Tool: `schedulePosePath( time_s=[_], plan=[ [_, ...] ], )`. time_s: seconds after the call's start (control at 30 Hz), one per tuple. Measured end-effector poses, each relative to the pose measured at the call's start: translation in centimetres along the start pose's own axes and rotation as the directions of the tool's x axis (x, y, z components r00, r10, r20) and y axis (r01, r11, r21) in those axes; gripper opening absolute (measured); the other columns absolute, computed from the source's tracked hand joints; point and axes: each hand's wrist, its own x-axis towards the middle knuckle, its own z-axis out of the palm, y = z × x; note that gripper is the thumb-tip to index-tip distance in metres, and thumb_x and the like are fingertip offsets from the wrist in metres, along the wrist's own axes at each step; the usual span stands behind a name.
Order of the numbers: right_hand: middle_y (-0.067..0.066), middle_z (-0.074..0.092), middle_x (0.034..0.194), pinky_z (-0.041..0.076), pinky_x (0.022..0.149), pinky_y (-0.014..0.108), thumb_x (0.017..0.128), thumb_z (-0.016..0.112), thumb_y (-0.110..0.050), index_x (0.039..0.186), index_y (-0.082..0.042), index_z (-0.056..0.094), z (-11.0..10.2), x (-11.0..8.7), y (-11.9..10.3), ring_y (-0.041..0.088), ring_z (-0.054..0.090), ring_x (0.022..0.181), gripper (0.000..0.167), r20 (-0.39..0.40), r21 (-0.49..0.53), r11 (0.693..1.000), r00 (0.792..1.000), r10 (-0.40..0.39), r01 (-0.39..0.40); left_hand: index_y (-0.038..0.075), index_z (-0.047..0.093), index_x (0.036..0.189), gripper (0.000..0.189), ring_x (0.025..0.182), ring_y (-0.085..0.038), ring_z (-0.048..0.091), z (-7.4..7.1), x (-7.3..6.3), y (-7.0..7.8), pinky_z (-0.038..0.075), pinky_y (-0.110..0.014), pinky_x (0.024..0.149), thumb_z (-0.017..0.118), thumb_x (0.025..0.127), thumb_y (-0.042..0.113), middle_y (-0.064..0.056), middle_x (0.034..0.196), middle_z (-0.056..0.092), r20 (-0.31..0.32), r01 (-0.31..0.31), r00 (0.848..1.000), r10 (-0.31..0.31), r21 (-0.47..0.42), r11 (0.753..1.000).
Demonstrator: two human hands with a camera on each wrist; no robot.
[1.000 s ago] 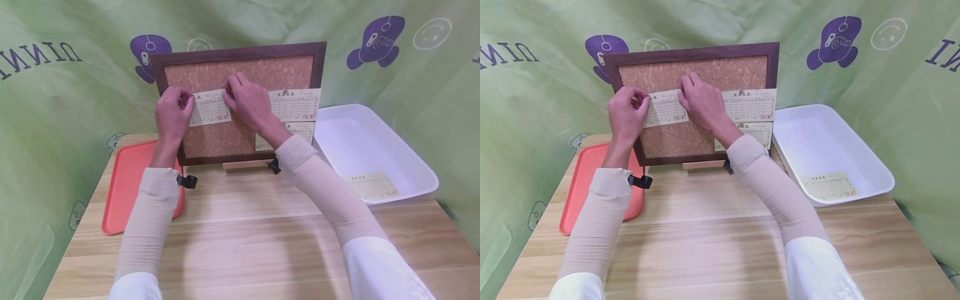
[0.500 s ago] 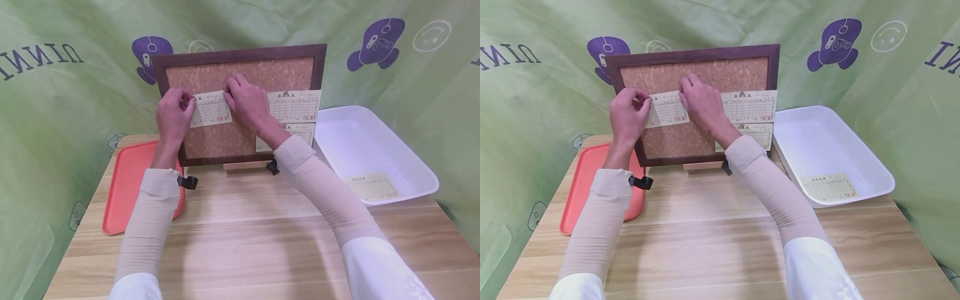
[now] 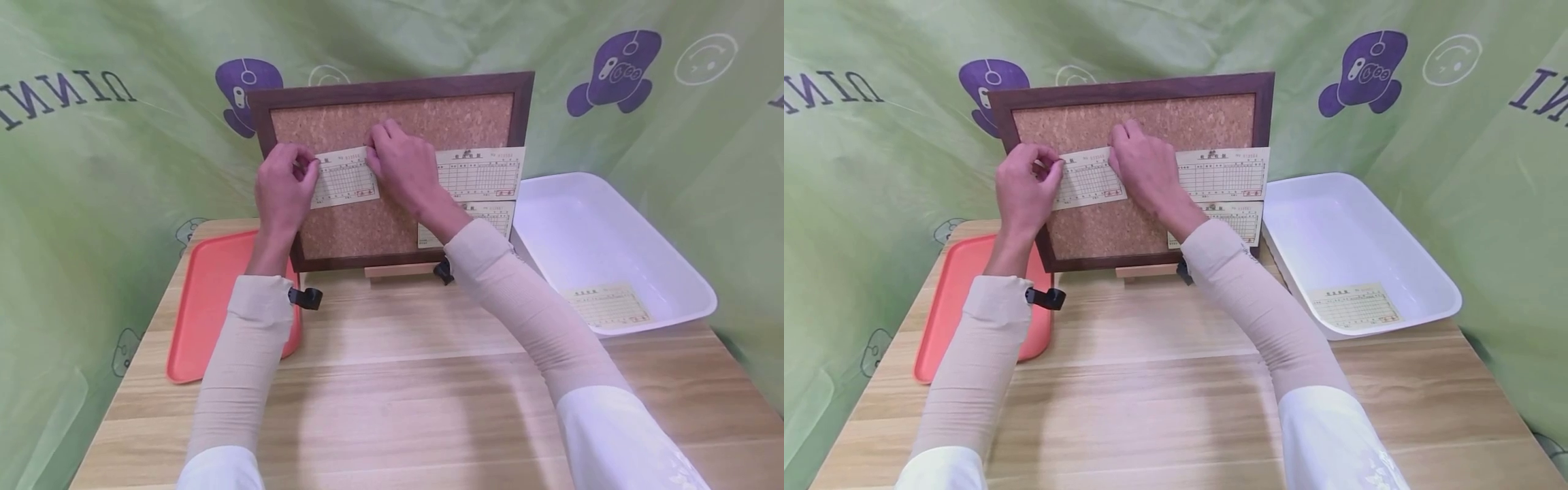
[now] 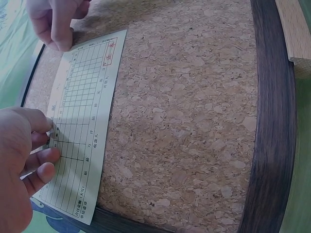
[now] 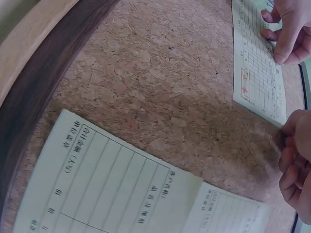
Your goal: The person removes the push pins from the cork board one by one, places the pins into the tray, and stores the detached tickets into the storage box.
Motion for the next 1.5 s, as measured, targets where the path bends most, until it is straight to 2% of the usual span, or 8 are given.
schedulePosePath(
  time_s=[0.23,0.37,0.57,0.73,0.87,1.1,1.37,1.5],
  plan=[
    [0.007,0.057,0.09,0.042,0.051,0.033,0.105,0.046,-0.016,0.107,-0.003,0.062,-0.11,0.49,-0.24,0.017,0.046,0.059,0.021,0.045,-0.108,0.994,0.999,-0.001,0.006,-0.003,0.069,0.098,0.013,0.082,-0.026,0.063,0.1,0.25,0.09,0.051,-0.035,0.075,0.065,0.098,0.009,-0.016,0.096,0.066,0.008,-0.004,1.0,0.004,0.002,1.0],
    [0.007,0.053,0.09,0.043,0.05,0.032,0.106,0.044,-0.017,0.109,-0.002,0.059,0.04,0.39,-0.17,0.017,0.044,0.059,0.021,0.082,-0.103,0.995,0.997,-0.001,0.01,-0.003,0.069,0.098,0.013,0.082,-0.025,0.063,0.18,0.17,0.06,0.051,-0.034,0.075,0.065,0.098,0.009,-0.016,0.096,0.066,0.014,-0.001,1.0,0.001,-0.005,1.0],
    [0.006,0.049,0.093,0.045,0.052,0.032,0.107,0.042,-0.019,0.111,-0.003,0.055,0.22,0.04,-0.24,0.018,0.046,0.067,0.02,0.125,-0.01,1.0,0.992,0.006,-0.005,-0.003,0.07,0.098,0.011,0.082,-0.025,0.063,0.16,0.02,0.06,0.052,-0.034,0.075,0.066,0.098,0.008,-0.016,0.097,0.067,0.009,0.004,1.0,-0.004,-0.009,1.0],
    [0.005,0.049,0.092,0.045,0.059,0.03,0.105,0.044,-0.015,0.107,-0.004,0.056,0.11,-0.31,-0.25,0.019,0.045,0.075,0.016,0.074,0.057,0.998,0.997,-0.035,0.031,-0.003,0.069,0.099,0.012,0.082,-0.025,0.064,0.23,-0.02,0.1,0.052,-0.034,0.075,0.065,0.098,0.008,-0.016,0.097,0.067,0.012,0.006,1.0,-0.006,-0.013,1.0],
    [0.004,0.054,0.087,0.043,0.058,0.029,0.104,0.048,-0.011,0.105,-0.003,0.057,-0.1,-0.48,-0.41,0.018,0.049,0.071,0.012,0.031,0.144,0.987,0.997,-0.076,0.071,-0.002,0.069,0.098,0.011,0.082,-0.025,0.063,0.26,-0.06,0.0,0.052,-0.035,0.075,0.065,0.098,0.009,-0.016,0.096,0.067,0.018,0.004,1.0,-0.004,0.005,1.0],
    [0.003,0.064,0.091,0.049,0.07,0.022,0.104,0.055,-0.011,0.108,-0.004,0.06,-0.5,-0.23,-0.59,0.014,0.06,0.078,0.009,0.083,0.316,0.948,0.996,0.008,-0.034,-0.002,0.068,0.097,0.012,0.084,-0.027,0.063,0.02,0.0,0.2,0.052,-0.038,0.076,0.061,0.098,0.008,-0.016,0.094,0.065,0.051,-0.001,0.999,-0.001,0.048,0.999],
    [0.008,0.071,0.103,0.05,0.077,0.017,0.101,0.06,-0.005,0.123,-0.002,0.063,-0.38,-0.21,-0.68,0.013,0.064,0.086,0.023,0.075,0.389,0.92,0.997,0.022,-0.05,-0.003,0.068,0.096,0.01,0.083,-0.026,0.064,-0.07,-0.11,-0.01,0.052,-0.037,0.076,0.061,0.095,0.004,-0.016,0.093,0.065,0.039,-0.024,0.999,0.023,0.034,0.999],
    [0.008,0.072,0.104,0.05,0.08,0.015,0.101,0.061,-0.006,0.121,-0.002,0.066,-0.43,-0.28,-0.58,0.012,0.065,0.089,0.021,0.094,0.423,0.902,0.994,0.051,-0.087,-0.004,0.068,0.096,0.01,0.082,-0.026,0.064,-0.19,-0.16,0.01,0.053,-0.037,0.076,0.06,0.095,0.003,-0.016,0.092,0.065,0.048,-0.028,0.999,0.027,0.021,0.999]
  ],
)
